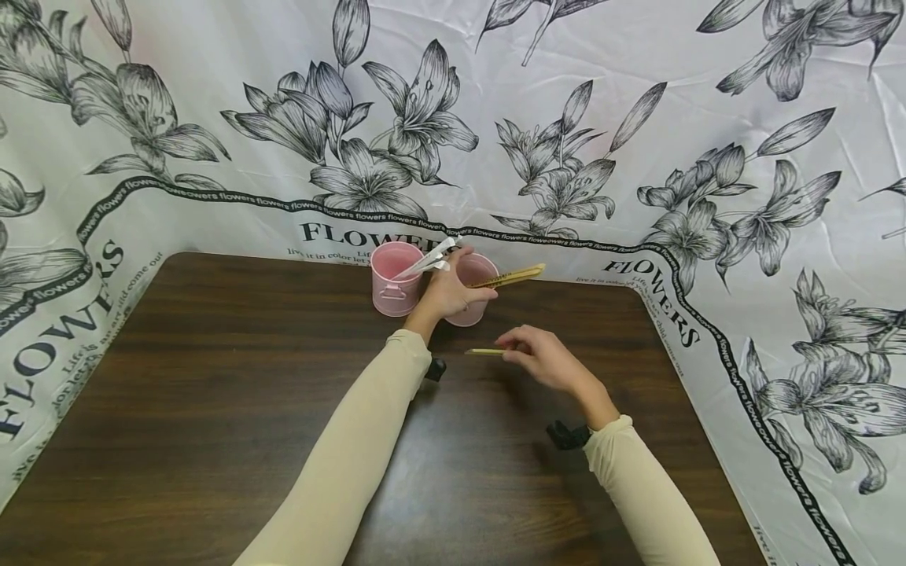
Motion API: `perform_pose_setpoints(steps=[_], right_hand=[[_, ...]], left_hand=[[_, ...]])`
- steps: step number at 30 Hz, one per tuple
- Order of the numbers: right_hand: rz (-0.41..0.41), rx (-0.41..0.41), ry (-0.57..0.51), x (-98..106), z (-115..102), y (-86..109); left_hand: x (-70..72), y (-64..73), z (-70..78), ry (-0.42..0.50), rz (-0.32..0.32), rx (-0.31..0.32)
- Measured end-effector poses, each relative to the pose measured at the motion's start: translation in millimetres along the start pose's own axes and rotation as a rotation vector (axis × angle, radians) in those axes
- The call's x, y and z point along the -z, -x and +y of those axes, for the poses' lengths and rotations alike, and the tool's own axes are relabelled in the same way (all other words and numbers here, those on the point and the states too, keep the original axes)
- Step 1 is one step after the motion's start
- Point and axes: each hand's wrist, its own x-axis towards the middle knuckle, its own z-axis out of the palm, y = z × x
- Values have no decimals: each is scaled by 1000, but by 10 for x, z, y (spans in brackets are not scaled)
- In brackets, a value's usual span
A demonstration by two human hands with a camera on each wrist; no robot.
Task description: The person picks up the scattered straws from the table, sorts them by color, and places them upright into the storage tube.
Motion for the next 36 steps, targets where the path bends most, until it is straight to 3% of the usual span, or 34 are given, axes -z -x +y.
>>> perform_pose_setpoints(steps=[5, 13, 16, 20, 27, 36], right_hand=[[150, 52, -59, 208, -100, 32], [482, 10, -259, 426, -296, -36], [615, 24, -364, 483, -362, -81], [734, 79, -526, 581, -439, -146], [832, 148, -650, 776, -502, -289], [830, 18, -782, 742, -417, -530]], left_hand=[[1, 2, 1, -24, 7, -4], [8, 6, 19, 15, 10, -2], [6, 13, 18, 13, 12, -8], [-2, 20, 17, -17, 19, -15], [-5, 13, 28, 7, 14, -13], [1, 10, 4, 15, 3, -18]])
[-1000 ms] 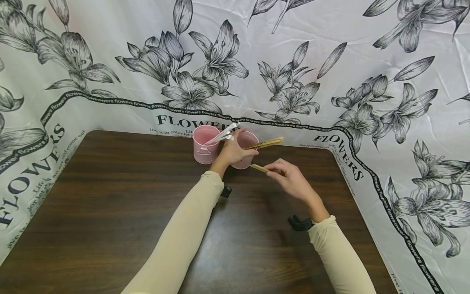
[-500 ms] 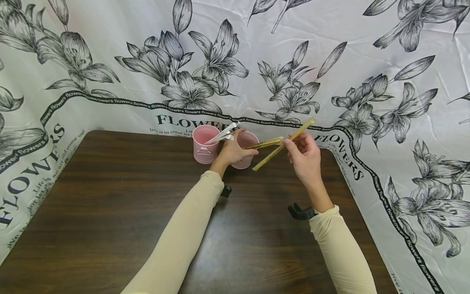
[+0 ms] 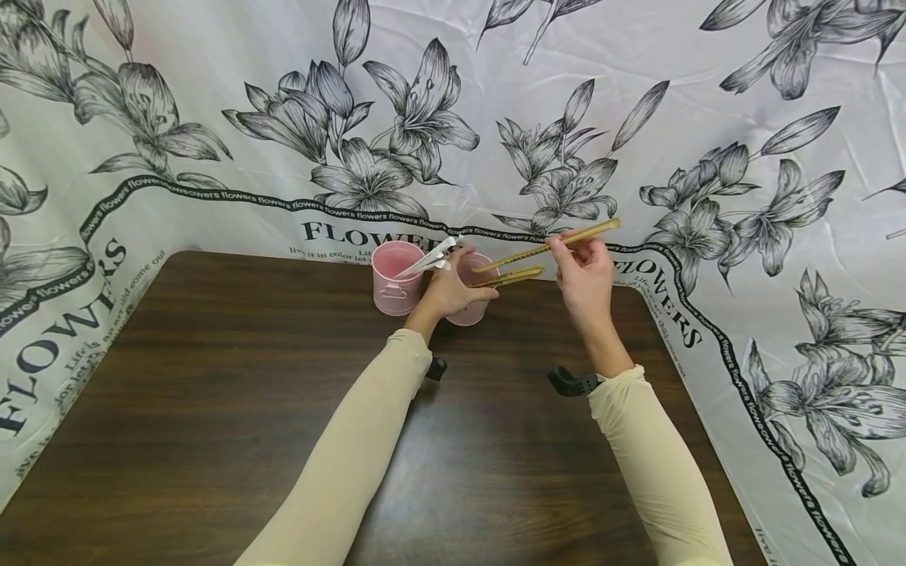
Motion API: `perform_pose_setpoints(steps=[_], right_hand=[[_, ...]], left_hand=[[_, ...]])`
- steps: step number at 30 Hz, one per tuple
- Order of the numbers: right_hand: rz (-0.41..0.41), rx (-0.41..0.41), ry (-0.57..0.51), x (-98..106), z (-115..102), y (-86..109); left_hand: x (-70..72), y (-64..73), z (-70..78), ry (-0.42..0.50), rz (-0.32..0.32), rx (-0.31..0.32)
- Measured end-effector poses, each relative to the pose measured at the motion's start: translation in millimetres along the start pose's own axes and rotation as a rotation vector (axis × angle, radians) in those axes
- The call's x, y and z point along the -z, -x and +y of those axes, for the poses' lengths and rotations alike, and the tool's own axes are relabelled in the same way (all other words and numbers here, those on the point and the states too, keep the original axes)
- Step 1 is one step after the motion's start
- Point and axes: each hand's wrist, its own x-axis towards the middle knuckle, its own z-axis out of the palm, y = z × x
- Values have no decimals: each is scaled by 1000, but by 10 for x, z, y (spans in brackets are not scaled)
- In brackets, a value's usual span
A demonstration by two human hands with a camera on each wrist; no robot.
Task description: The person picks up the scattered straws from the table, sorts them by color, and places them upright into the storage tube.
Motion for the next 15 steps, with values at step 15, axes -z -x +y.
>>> perform_pose_setpoints(steps=[15], right_hand=[[7, -132, 197, -209, -4, -4]], left_hand=[[7, 8, 0, 46, -3, -1]])
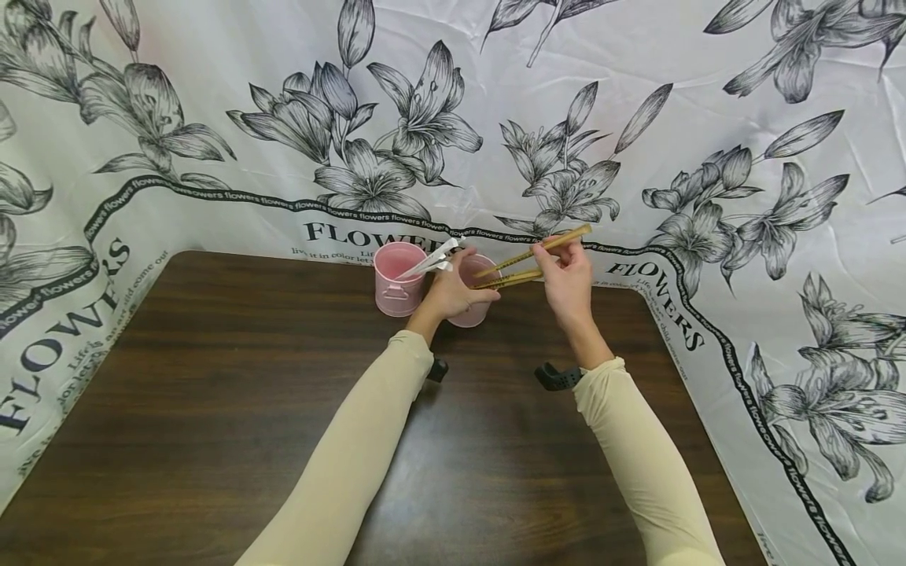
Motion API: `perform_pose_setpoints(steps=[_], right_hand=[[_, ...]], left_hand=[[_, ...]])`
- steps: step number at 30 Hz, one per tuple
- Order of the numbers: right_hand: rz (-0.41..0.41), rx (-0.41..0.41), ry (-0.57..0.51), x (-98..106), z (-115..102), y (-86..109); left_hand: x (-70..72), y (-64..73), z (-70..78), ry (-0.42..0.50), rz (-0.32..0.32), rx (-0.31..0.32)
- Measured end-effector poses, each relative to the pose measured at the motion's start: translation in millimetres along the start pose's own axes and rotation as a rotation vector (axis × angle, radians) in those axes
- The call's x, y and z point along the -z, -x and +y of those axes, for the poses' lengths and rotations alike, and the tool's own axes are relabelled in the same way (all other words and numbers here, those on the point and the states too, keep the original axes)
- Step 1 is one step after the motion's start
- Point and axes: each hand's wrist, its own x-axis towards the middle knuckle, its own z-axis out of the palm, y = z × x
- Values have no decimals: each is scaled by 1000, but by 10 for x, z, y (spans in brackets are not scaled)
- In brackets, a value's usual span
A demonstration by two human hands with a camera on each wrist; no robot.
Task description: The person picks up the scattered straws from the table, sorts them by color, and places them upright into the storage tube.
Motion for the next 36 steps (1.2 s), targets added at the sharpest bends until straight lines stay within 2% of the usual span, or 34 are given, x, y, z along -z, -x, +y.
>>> perform_pose_setpoints(steps=[5, 12, 16, 19, 24, 30, 33, 36], right_hand=[[-9, -2, 20, -14, -11, 22], [0, 25, 9, 13, 251, -54], [-3, 15, 16, 33, 286, -57], [26, -9, 39, 70, 273, -54], [94, -51, 67, 165, 261, -46], [123, -112, 63, 283, 294, 96], [137, -128, 39, 355, 282, 156], [143, -116, 67, 416, 282, 207]], left_hand=[[-10, 2, -3, -20, 16, 4], [-19, 12, -3, -52, 12, 12], [-1, 17, 21, -38, 5, 9], [11, 10, 38, -53, -11, 5], [26, 1, 71, -156, -15, 8], [63, 69, 142, -292, -28, 41], [61, 101, 196, -348, -7, 34], [41, 135, 238, -402, 42, 2]])
